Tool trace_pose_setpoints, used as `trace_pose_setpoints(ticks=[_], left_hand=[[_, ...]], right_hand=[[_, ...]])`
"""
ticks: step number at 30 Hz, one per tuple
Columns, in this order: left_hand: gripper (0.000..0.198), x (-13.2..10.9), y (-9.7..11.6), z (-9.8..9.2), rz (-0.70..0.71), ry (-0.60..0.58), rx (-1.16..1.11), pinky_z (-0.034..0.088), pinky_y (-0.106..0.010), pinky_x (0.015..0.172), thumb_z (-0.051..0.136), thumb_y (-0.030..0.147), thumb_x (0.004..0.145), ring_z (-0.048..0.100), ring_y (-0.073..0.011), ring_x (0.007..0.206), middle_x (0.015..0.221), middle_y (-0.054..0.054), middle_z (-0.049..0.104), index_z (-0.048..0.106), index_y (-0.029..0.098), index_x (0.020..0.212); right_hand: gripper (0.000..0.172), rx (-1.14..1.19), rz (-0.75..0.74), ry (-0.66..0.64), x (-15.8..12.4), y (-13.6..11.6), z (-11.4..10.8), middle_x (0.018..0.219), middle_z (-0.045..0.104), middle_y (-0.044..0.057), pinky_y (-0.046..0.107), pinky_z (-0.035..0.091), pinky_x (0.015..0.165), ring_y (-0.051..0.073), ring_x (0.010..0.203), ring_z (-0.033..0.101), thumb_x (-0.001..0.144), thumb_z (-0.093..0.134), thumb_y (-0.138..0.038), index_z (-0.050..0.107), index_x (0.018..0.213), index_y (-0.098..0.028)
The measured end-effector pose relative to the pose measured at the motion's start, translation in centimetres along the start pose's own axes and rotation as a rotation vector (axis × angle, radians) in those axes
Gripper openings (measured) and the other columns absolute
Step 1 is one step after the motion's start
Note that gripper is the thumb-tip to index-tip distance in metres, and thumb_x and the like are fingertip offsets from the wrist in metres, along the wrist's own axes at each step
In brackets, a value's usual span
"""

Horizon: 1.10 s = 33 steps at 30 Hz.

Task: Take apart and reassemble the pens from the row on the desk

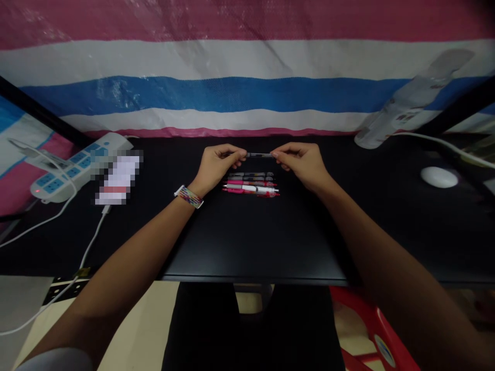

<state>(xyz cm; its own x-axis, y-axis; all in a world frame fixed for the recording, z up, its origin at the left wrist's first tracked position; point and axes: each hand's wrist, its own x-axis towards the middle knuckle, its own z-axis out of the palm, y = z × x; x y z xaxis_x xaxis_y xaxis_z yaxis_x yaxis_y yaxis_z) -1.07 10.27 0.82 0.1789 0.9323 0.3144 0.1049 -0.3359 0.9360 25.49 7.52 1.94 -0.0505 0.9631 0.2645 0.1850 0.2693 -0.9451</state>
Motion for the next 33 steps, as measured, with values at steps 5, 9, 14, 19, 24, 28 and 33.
trace_pose_setpoints(ticks=[5, 9, 14, 19, 24, 28, 33], left_hand=[[0.025, 0.0, -0.1, -0.1, -0.012, -0.024, -0.004, 0.060, -0.029, 0.067, 0.094, 0.043, 0.095, 0.072, -0.0134, 0.068, 0.081, -0.006, 0.083, 0.087, 0.019, 0.090], [0.026, 0.1, -0.1, 0.1, -0.037, -0.017, 0.011, 0.059, -0.027, 0.065, 0.093, 0.042, 0.096, 0.070, -0.0127, 0.067, 0.076, -0.004, 0.080, 0.085, 0.018, 0.088], [0.016, 0.0, 0.1, 0.6, 0.004, 0.041, -0.009, 0.064, -0.029, 0.077, 0.091, 0.035, 0.098, 0.077, -0.0146, 0.078, 0.090, -0.006, 0.086, 0.087, 0.019, 0.097], [0.015, 0.0, 0.1, 0.7, 0.027, 0.035, -0.011, 0.065, -0.032, 0.081, 0.090, 0.032, 0.096, 0.080, -0.0168, 0.083, 0.095, -0.007, 0.087, 0.087, 0.018, 0.102], [0.022, -0.1, 0.0, 0.6, -0.004, -0.021, -0.009, 0.060, -0.031, 0.072, 0.092, 0.037, 0.098, 0.073, -0.0152, 0.072, 0.079, -0.004, 0.079, 0.080, 0.020, 0.089], [0.046, 0.0, 0.0, 0.3, -0.009, -0.037, 0.008, 0.050, -0.029, 0.062, 0.086, 0.052, 0.104, 0.063, -0.0129, 0.061, 0.066, -0.001, 0.068, 0.067, 0.022, 0.074], [0.051, 0.1, 0.1, 0.3, 0.001, -0.004, 0.003, 0.049, -0.028, 0.061, 0.084, 0.060, 0.104, 0.062, -0.0125, 0.060, 0.065, -0.001, 0.068, 0.068, 0.022, 0.074]], right_hand=[[0.019, 0.089, 0.042, 0.004, 0.2, 0.3, 0.2, 0.076, 0.076, 0.003, 0.029, 0.053, 0.060, 0.014, 0.065, 0.062, 0.084, 0.099, -0.038, 0.088, 0.087, -0.022], [0.023, 0.083, 0.052, 0.015, 0.2, 0.6, 0.4, 0.077, 0.075, 0.003, 0.032, 0.054, 0.061, 0.015, 0.065, 0.061, 0.084, 0.100, -0.042, 0.086, 0.085, -0.023], [0.026, 0.155, 0.086, 0.034, 0.2, 1.0, 0.9, 0.080, 0.072, 0.002, 0.031, 0.053, 0.063, 0.014, 0.066, 0.061, 0.087, 0.100, -0.042, 0.085, 0.092, -0.022], [0.027, 0.235, 0.144, 0.029, 0.2, 1.0, 0.9, 0.076, 0.071, 0.002, 0.029, 0.050, 0.057, 0.012, 0.063, 0.059, 0.084, 0.103, -0.041, 0.085, 0.087, -0.020], [0.019, 0.234, 0.142, 0.048, 0.2, 0.7, 0.9, 0.074, 0.073, 0.002, 0.030, 0.052, 0.057, 0.013, 0.063, 0.060, 0.082, 0.102, -0.033, 0.087, 0.085, -0.021], [0.012, 0.178, 0.095, 0.025, 0.0, 0.4, 1.1, 0.073, 0.073, 0.001, 0.031, 0.054, 0.060, 0.013, 0.062, 0.059, 0.083, 0.099, -0.026, 0.088, 0.087, -0.022], [0.016, 0.140, 0.041, 0.046, 0.0, 0.4, 1.4, 0.076, 0.074, 0.001, 0.030, 0.056, 0.062, 0.013, 0.063, 0.061, 0.085, 0.099, -0.031, 0.088, 0.092, -0.023]])
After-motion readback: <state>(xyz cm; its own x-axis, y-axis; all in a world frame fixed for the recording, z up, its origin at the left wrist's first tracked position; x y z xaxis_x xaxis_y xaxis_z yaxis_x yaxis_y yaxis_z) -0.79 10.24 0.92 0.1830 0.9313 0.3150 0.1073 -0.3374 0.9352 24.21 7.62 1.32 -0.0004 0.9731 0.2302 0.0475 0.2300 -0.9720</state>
